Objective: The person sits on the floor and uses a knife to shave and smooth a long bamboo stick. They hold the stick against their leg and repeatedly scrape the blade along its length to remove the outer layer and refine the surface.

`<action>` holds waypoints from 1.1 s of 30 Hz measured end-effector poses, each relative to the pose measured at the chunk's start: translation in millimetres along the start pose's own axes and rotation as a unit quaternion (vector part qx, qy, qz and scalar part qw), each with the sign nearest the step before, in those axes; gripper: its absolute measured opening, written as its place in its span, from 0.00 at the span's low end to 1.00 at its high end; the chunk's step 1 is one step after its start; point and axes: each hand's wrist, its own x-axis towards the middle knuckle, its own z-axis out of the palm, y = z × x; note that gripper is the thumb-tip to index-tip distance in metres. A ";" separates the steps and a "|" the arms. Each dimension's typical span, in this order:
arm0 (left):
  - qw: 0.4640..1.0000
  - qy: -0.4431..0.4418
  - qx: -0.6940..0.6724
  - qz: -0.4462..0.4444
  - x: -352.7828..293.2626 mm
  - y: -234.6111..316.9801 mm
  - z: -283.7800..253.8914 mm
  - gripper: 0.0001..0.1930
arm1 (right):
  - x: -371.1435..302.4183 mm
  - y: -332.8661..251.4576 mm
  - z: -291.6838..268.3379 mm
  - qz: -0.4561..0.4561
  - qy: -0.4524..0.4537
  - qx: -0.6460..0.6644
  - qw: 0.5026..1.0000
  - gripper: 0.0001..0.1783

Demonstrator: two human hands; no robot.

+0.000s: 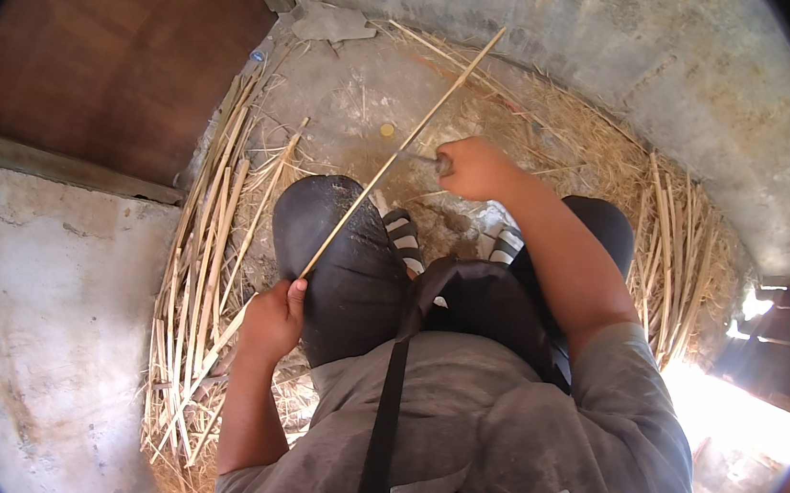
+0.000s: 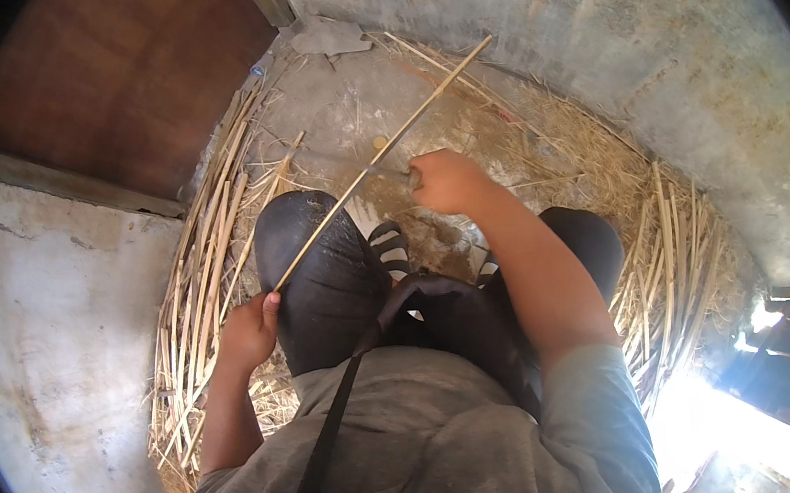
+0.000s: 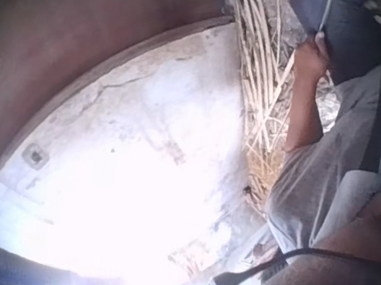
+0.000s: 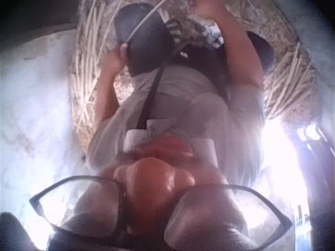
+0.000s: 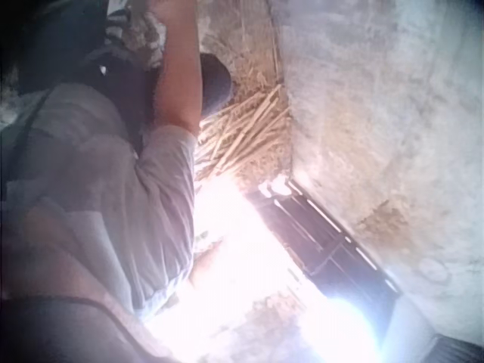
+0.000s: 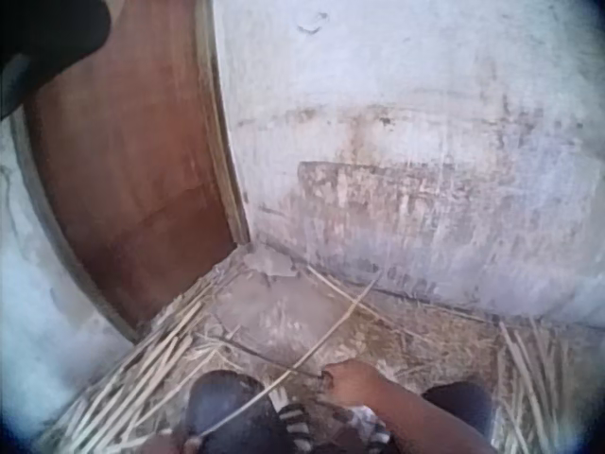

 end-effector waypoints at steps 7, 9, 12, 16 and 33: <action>0.999 -0.012 0.027 0.018 1.8 -0.2 -5.9 0.26 | 11.3 37.6 12.2 0.044 0.015 0.029 0.998 0.26; 0.999 -0.005 0.028 0.018 1.6 0.8 -7.8 0.26 | 15.3 52.4 -2.6 0.084 0.029 0.027 0.996 0.25; 0.999 -0.012 0.029 0.016 0.6 1.0 -9.0 0.26 | 8.0 32.2 -6.3 0.068 0.016 0.001 0.998 0.25; 0.999 -0.025 0.029 0.021 0.5 3.0 -12.1 0.27 | -15.3 -32.8 -0.4 0.016 -0.061 -0.031 0.998 0.23; 0.999 -0.024 0.012 0.041 9.3 -13.0 -9.6 0.25 | -12.7 -33.3 -6.4 -0.005 -0.055 -0.008 0.998 0.24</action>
